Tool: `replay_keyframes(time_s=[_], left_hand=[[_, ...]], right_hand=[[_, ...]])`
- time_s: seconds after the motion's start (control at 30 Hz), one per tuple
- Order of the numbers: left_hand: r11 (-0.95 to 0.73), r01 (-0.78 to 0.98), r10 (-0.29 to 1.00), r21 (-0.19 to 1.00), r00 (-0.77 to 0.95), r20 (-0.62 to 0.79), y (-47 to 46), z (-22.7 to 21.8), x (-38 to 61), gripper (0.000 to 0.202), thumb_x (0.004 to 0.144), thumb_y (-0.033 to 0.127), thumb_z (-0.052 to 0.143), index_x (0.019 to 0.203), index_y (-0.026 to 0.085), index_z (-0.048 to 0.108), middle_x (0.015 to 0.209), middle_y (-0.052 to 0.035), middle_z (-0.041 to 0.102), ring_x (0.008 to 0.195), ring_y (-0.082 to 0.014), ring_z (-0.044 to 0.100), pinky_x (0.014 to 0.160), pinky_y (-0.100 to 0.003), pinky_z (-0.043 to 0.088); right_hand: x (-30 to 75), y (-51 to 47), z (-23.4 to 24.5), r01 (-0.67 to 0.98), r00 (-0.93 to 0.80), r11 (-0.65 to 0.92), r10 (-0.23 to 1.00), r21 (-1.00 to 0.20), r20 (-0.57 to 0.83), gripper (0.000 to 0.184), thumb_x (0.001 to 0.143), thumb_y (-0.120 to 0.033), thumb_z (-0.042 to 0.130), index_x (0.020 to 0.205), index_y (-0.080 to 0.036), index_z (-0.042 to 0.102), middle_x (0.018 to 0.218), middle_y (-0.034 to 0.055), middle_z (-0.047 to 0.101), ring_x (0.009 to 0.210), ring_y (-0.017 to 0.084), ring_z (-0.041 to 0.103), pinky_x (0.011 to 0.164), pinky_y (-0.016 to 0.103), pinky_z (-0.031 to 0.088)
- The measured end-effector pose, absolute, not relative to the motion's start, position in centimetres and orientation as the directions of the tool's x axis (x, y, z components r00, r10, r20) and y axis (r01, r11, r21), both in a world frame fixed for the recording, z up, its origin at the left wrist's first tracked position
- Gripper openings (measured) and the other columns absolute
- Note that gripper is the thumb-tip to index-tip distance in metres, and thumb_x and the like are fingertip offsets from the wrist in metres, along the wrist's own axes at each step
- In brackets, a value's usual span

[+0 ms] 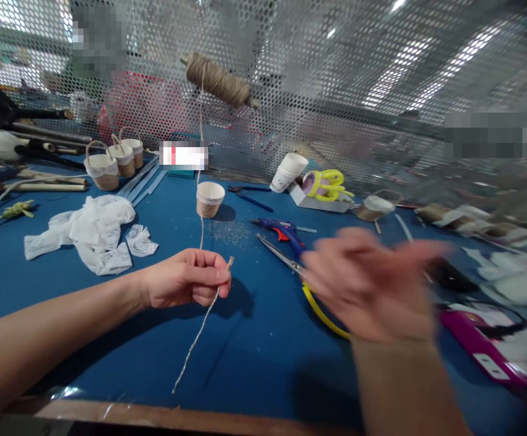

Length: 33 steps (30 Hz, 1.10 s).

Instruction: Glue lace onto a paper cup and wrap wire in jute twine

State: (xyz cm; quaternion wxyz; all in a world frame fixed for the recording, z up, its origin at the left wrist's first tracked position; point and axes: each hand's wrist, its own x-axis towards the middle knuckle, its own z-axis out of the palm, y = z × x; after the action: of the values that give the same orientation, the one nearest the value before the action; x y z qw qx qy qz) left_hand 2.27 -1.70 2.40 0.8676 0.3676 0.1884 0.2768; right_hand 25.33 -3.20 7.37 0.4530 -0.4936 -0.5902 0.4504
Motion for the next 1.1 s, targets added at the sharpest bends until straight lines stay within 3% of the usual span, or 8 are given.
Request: replay_keyframes(time_s=[0.1, 0.2, 0.4, 0.53, 0.77, 0.87, 1.0, 1.1], left_hand=[[0.580, -0.337, 0.612, 0.742, 0.781, -0.124, -1.8, 2.4, 2.2, 0.019, 0.072, 0.019, 0.067, 0.063, 0.010, 0.054, 0.060, -0.0015, 0.061, 0.037, 0.0004, 0.024, 0.042, -0.020, 0.013], [0.596, -0.319, 0.579, 0.737, 0.807, -0.119, -1.8, 2.4, 2.1, 0.019, 0.073, 0.019, 0.066, 0.064, 0.010, 0.053, 0.061, -0.0019, 0.061, 0.037, 0.0004, 0.023, 0.042, -0.020, 0.012], [0.613, -0.303, 0.537, 0.730, 0.837, -0.104, -1.9, 2.3, 2.0, 0.018, 0.074, 0.020, 0.065, 0.066, 0.009, 0.053, 0.063, -0.0018, 0.060, 0.038, 0.0003, 0.022, 0.042, -0.020, 0.011], [0.615, -0.288, 0.537, 0.734, 0.835, -0.122, -1.9, 2.2, 2.0, 0.016, 0.074, 0.020, 0.065, 0.069, 0.009, 0.054, 0.062, -0.0012, 0.059, 0.038, 0.0002, 0.022, 0.042, -0.020, 0.011], [0.630, -0.255, 0.508, 0.734, 0.850, -0.140, -1.9, 2.1, 2.1, 0.019, 0.073, 0.022, 0.066, 0.065, 0.010, 0.052, 0.061, -0.0013, 0.060, 0.037, 0.0001, 0.021, 0.041, -0.021, 0.011], [0.588, -0.257, 0.562, 0.767, 0.812, -0.158, -2.0, 2.3, 2.2, 0.023, 0.071, 0.026, 0.068, 0.064, 0.011, 0.051, 0.059, -0.0008, 0.059, 0.038, -0.0004, 0.024, 0.041, -0.021, 0.013], [0.420, -0.238, 0.738, 0.876, 0.651, -0.178, -2.0, 2.6, 2.3, 0.027, 0.068, 0.030, 0.071, 0.063, 0.012, 0.051, 0.058, 0.0002, 0.059, 0.043, -0.0025, 0.034, 0.043, -0.020, 0.019], [0.328, -0.203, 0.811, 0.923, 0.562, -0.165, -2.0, 2.4, 2.4, 0.026, 0.070, 0.031, 0.070, 0.066, 0.012, 0.052, 0.060, 0.0010, 0.058, 0.044, -0.0027, 0.036, 0.044, -0.019, 0.020]], right_hand=[[21.6, -2.9, 4.9, 0.165, -0.233, 0.087, 0.971, -0.982, 0.047, 0.029, 0.078, -0.048, 0.058, 0.081, -0.020, 0.067, 0.064, 0.0002, 0.056, 0.051, 0.009, 0.047, 0.043, 0.022, 0.037], [19.7, -2.9, 2.8, 0.075, -0.311, 0.073, 0.949, -0.995, 0.047, 0.030, 0.081, -0.045, 0.054, 0.094, -0.020, 0.067, 0.074, 0.0011, 0.059, 0.057, 0.009, 0.051, 0.048, 0.022, 0.042], [19.7, -3.4, 1.9, -0.054, -0.354, 0.101, 0.928, -0.993, 0.114, 0.022, 0.083, -0.038, 0.054, 0.089, -0.023, 0.069, 0.071, -0.0005, 0.058, 0.058, 0.008, 0.051, 0.050, 0.022, 0.041], [19.6, -3.5, 2.1, -0.112, -0.391, 0.022, 0.918, -0.993, 0.065, 0.014, 0.078, -0.032, 0.063, 0.088, -0.023, 0.068, 0.075, -0.0009, 0.061, 0.058, 0.008, 0.053, 0.050, 0.021, 0.041], [19.5, -3.7, 2.6, -0.197, -0.425, -0.115, 0.905, -0.974, -0.021, 0.028, 0.071, -0.039, 0.069, 0.094, -0.024, 0.067, 0.072, -0.0022, 0.059, 0.055, 0.007, 0.052, 0.047, 0.019, 0.039], [19.5, -3.7, 2.5, -0.181, -0.363, -0.095, 0.931, -0.979, -0.024, 0.032, 0.075, -0.046, 0.063, 0.096, -0.021, 0.065, 0.070, -0.0013, 0.057, 0.056, 0.008, 0.051, 0.047, 0.020, 0.040], [19.5, -3.5, 1.9, -0.111, -0.262, -0.065, 0.964, -0.992, -0.034, 0.032, 0.081, -0.046, 0.054, 0.088, -0.017, 0.063, 0.068, 0.0003, 0.056, 0.056, 0.009, 0.053, 0.046, 0.021, 0.040], [19.3, -3.5, 1.6, -0.070, -0.283, -0.078, 0.957, -0.995, -0.055, 0.031, 0.083, -0.046, 0.052, 0.082, -0.016, 0.060, 0.068, 0.0010, 0.057, 0.057, 0.009, 0.053, 0.047, 0.021, 0.042]])
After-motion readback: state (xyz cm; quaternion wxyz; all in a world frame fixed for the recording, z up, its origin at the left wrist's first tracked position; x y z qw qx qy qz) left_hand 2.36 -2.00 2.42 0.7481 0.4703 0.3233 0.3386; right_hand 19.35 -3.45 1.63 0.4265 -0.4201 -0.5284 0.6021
